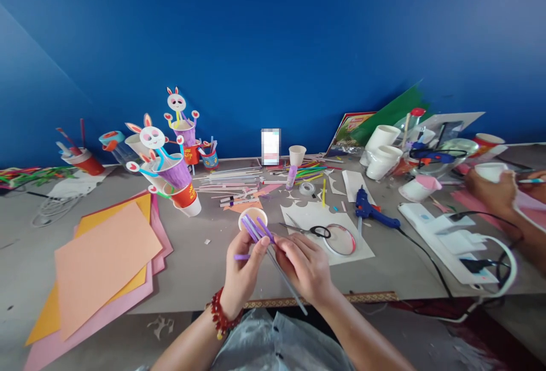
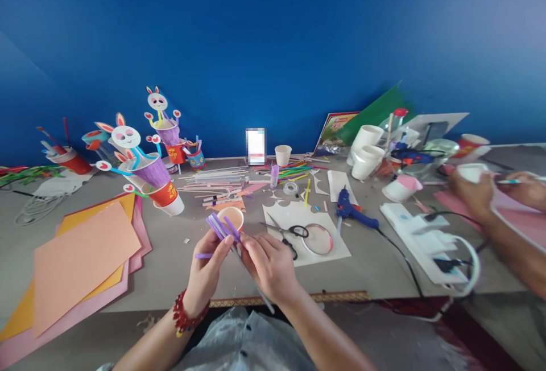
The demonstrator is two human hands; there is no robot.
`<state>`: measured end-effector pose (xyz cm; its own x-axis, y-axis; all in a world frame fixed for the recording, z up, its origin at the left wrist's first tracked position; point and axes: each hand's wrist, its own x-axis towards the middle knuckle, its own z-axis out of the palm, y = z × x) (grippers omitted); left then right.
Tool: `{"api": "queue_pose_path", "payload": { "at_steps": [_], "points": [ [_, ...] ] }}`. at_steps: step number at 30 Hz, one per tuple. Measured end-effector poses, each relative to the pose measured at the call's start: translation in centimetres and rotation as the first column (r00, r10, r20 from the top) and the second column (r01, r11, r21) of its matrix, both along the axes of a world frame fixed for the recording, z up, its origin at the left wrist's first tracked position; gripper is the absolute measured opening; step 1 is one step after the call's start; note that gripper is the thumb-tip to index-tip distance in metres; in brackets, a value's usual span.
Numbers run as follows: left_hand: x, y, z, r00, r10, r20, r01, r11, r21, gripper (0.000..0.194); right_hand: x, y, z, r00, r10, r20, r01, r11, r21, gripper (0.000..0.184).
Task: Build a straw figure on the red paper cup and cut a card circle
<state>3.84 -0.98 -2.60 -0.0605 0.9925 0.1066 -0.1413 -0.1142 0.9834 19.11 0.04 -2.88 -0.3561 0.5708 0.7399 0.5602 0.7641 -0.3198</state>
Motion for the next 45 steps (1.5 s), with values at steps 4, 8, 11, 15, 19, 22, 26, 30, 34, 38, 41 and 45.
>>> {"api": "queue_pose_path", "payload": {
  "at_steps": [4, 8, 11, 15, 19, 22, 26, 30, 34, 38, 41, 45],
  "points": [
    [0.3, 0.3, -0.3, 0.999, 0.017, 0.035, -0.016, 0.999, -0.038, 0.022, -0.1, 0.1, -0.3, 0.999, -0.018, 0.031, 0.017, 0.999, 0.027, 0.015],
    [0.7, 0.4, -0.4, 0.998, 0.031, 0.050, -0.029, 0.999, -0.044, 0.022, 0.1, 0.4, -0.9, 0.999, -0.012, 0.030, 0.011, 0.999, 0.051, 0.012],
    [0.9, 0.5, -0.4, 0.992, 0.034, 0.120, -0.026, 0.997, -0.071, 0.021, 0.4, 0.4, -1.1, 1.000, 0.014, 0.024, -0.015, 0.999, 0.044, 0.015],
    [1.0, 0.7, -0.4, 0.973, 0.042, 0.226, -0.018, 0.994, -0.105, 0.019, 0.5, 0.4, -1.1, 0.998, 0.058, -0.005, -0.057, 0.998, 0.006, 0.025],
    [1.4, 0.6, -0.6, 0.954, 0.065, 0.293, -0.032, 0.993, -0.114, 0.016, 0.3, 0.4, -0.8, 0.997, 0.061, -0.055, -0.061, 0.998, -0.005, 0.028],
    [1.6, 0.4, -0.8, 0.946, 0.081, 0.313, -0.048, 0.993, -0.110, 0.017, 0.2, 0.4, -0.7, 0.998, 0.046, -0.054, -0.045, 0.999, 0.021, 0.028],
    [1.8, 0.3, -0.6, 0.950, 0.095, 0.297, -0.063, 0.991, -0.116, 0.019, 0.4, 0.4, -0.8, 0.995, 0.058, -0.075, -0.060, 0.998, -0.021, 0.025],
    [1.9, 0.2, -0.5, 0.951, 0.093, 0.294, -0.060, 0.991, -0.117, 0.021, 0.5, 0.4, -1.1, 0.993, 0.077, -0.088, -0.080, 0.996, -0.028, 0.021],
    [2.0, 0.2, -0.6, 0.944, 0.084, 0.318, -0.047, 0.991, -0.122, 0.019, 0.6, 0.4, -1.4, 0.992, 0.078, -0.103, -0.080, 0.997, -0.019, 0.020],
    [2.0, 0.1, -0.8, 0.937, 0.069, 0.341, -0.033, 0.994, -0.109, 0.018, 0.6, 0.5, -1.2, 0.993, 0.056, -0.101, -0.062, 0.997, -0.055, 0.016],
    [2.1, 0.0, -0.7, 0.931, 0.082, 0.357, -0.041, 0.992, -0.121, 0.019, 0.5, 0.6, -0.9, 0.993, 0.061, -0.103, -0.066, 0.997, -0.049, 0.013],
    [2.3, -0.1, -0.5, 0.917, 0.081, 0.391, -0.029, 0.990, -0.137, 0.019, 0.5, 0.7, -1.0, 0.996, 0.064, -0.066, -0.061, 0.997, 0.043, 0.016]
  ]
}}
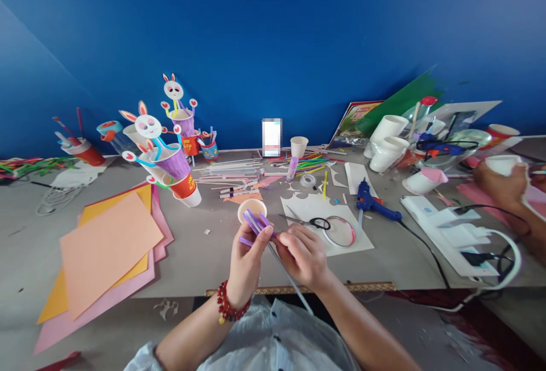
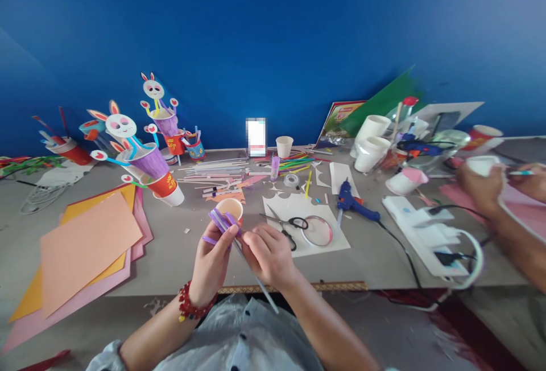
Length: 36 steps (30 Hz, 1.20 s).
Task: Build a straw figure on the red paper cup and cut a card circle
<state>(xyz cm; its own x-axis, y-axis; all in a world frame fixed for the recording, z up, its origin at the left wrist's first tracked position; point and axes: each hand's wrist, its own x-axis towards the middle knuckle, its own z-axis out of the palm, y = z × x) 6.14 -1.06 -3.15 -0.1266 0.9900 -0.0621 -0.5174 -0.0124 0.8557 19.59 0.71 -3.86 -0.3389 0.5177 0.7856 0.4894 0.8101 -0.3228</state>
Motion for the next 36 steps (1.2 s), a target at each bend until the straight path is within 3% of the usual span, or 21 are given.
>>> {"api": "queue_pose_path", "payload": {
  "at_steps": [8, 15, 20, 25, 33, 36],
  "points": [
    [0.0, 0.4, 0.3, 0.998, 0.017, 0.053, -0.016, 0.999, -0.031, 0.021, 0.3, 0.4, 0.0, 1.000, 0.008, -0.010, -0.008, 1.000, -0.015, 0.014],
    [0.2, 0.2, 0.0, 0.998, -0.030, 0.059, 0.032, 0.999, -0.041, 0.019, 0.5, 0.5, -0.9, 0.999, -0.007, 0.041, 0.004, 0.998, 0.068, 0.015],
    [-0.3, 0.4, 0.2, 0.999, -0.035, 0.042, 0.035, 0.999, -0.016, 0.019, 0.7, 0.7, -0.6, 1.000, 0.019, 0.009, -0.019, 1.000, -0.017, 0.015],
    [-0.2, 0.5, 0.2, 0.999, -0.045, -0.011, 0.045, 0.999, 0.006, 0.018, 0.3, 0.6, -0.6, 0.999, -0.018, 0.040, 0.015, 0.998, 0.062, 0.016],
    [-0.9, 0.7, 0.3, 0.977, -0.202, -0.064, 0.207, 0.975, 0.075, 0.026, 0.0, 1.1, -1.6, 0.996, -0.056, -0.065, 0.060, 0.997, 0.058, 0.016],
    [-1.6, 1.3, 0.5, 0.974, -0.200, -0.106, 0.211, 0.971, 0.113, 0.023, 0.0, 1.4, -1.4, 0.997, -0.058, -0.059, 0.062, 0.995, 0.072, 0.021]
  ]
}}
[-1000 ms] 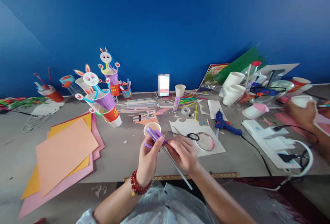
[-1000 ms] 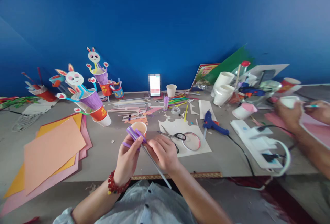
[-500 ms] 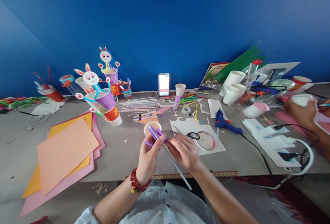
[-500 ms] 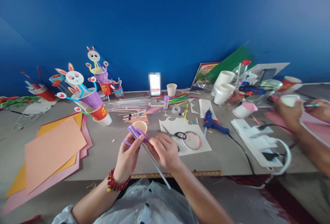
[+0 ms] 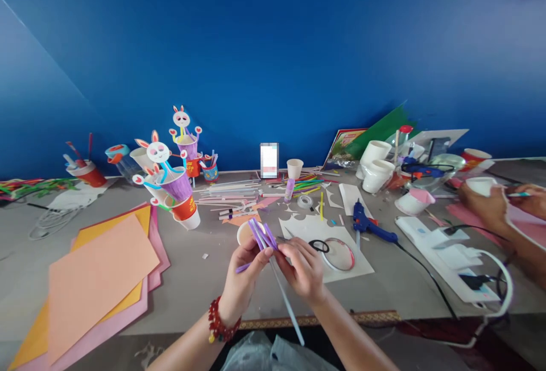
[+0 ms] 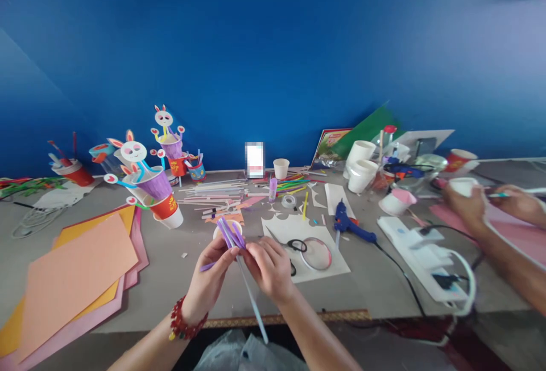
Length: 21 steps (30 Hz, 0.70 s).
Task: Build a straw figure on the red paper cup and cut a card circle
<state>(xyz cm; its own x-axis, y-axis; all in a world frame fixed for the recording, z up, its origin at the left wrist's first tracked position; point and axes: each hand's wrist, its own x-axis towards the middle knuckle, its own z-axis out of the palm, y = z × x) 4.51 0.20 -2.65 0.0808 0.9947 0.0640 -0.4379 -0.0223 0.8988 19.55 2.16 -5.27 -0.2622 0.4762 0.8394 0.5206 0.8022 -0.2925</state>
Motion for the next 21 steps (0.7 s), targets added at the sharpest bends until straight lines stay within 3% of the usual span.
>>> {"api": "queue_pose_path", "payload": {
  "at_steps": [8, 11, 12, 14, 17, 19, 21],
  "points": [
    [-0.6, 0.7, -0.2, 0.998, -0.006, -0.068, 0.006, 1.000, 0.006, 0.015, -1.1, -0.2, 0.4, 0.999, 0.020, -0.050, -0.019, 1.000, 0.012, 0.020],
    [-1.3, 0.8, 0.2, 0.996, -0.016, -0.092, 0.017, 1.000, 0.013, 0.018, -1.0, -0.4, 0.5, 0.990, 0.063, -0.129, -0.080, 0.988, -0.131, 0.005],
    [-1.7, 0.8, 0.4, 0.994, -0.018, -0.110, 0.020, 1.000, 0.020, 0.019, -0.9, -0.5, 0.5, 0.982, 0.073, -0.175, -0.108, 0.973, -0.203, 0.008],
    [-2.2, 0.8, 0.9, 0.989, -0.023, -0.144, 0.029, 0.999, 0.038, 0.022, -0.8, -0.7, 0.7, 0.945, 0.080, -0.316, -0.199, 0.910, -0.364, 0.019],
    [-2.6, 0.7, 1.4, 0.986, -0.056, -0.159, 0.069, 0.995, 0.075, 0.026, -1.2, -1.1, 0.9, 0.811, 0.058, -0.582, -0.446, 0.706, -0.550, 0.023],
    [-2.5, 0.3, 1.5, 0.985, -0.084, -0.148, 0.101, 0.988, 0.113, 0.031, -1.6, -1.4, 1.0, 0.696, 0.016, -0.718, -0.596, 0.571, -0.565, 0.024],
    [-2.4, -0.2, 1.3, 0.987, -0.101, -0.123, 0.120, 0.980, 0.158, 0.041, -2.0, -1.8, 1.0, 0.609, -0.028, -0.793, -0.666, 0.524, -0.531, 0.024]
  ]
}}
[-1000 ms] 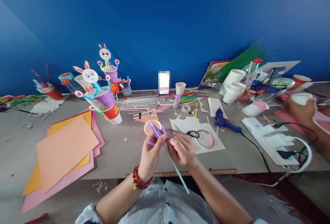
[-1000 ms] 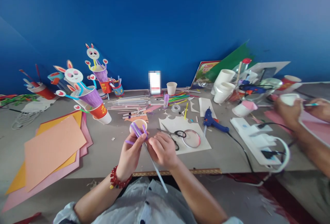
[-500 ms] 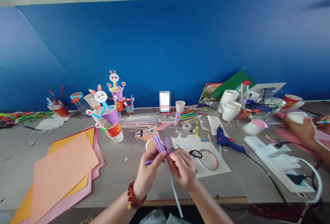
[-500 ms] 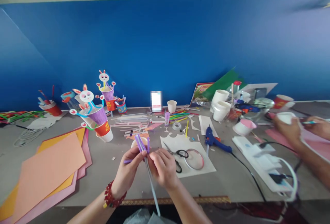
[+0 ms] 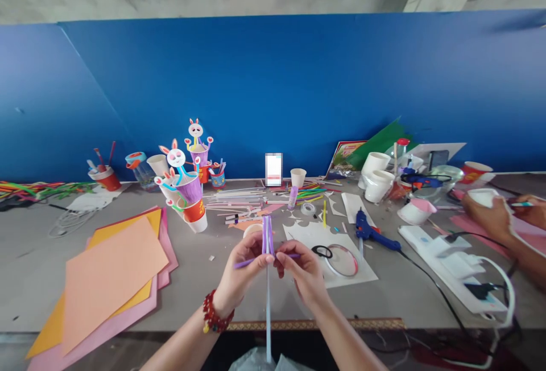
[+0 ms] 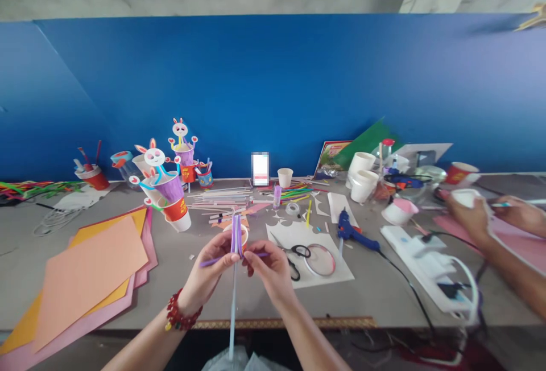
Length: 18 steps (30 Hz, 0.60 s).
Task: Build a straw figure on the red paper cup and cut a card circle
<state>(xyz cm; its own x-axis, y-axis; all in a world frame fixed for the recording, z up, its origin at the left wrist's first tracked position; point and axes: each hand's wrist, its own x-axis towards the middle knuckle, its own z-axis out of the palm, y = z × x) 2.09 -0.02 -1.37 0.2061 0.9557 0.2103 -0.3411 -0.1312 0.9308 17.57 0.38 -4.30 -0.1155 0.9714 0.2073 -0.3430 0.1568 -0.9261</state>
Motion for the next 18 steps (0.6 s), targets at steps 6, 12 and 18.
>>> {"api": "queue_pose_path", "payload": {
  "at_steps": [6, 12, 18],
  "points": [
    [-0.6, -1.9, -1.2, 0.997, 0.069, -0.045, -0.067, 0.997, 0.046, 0.046, 0.6, -1.1, 0.0, 0.997, -0.071, -0.039, 0.071, 0.997, 0.007, 0.019],
    [-0.8, -2.6, -1.4, 0.973, 0.153, -0.175, -0.141, 0.987, 0.078, 0.019, 1.1, -1.7, -0.1, 0.999, -0.045, 0.010, 0.045, 0.999, 0.010, 0.021],
    [-0.7, -2.6, -1.2, 0.941, 0.220, -0.258, -0.191, 0.972, 0.133, 0.018, 2.0, -1.5, 2.0, 0.968, -0.047, 0.247, -0.009, 0.975, 0.221, 0.026]
  ]
}}
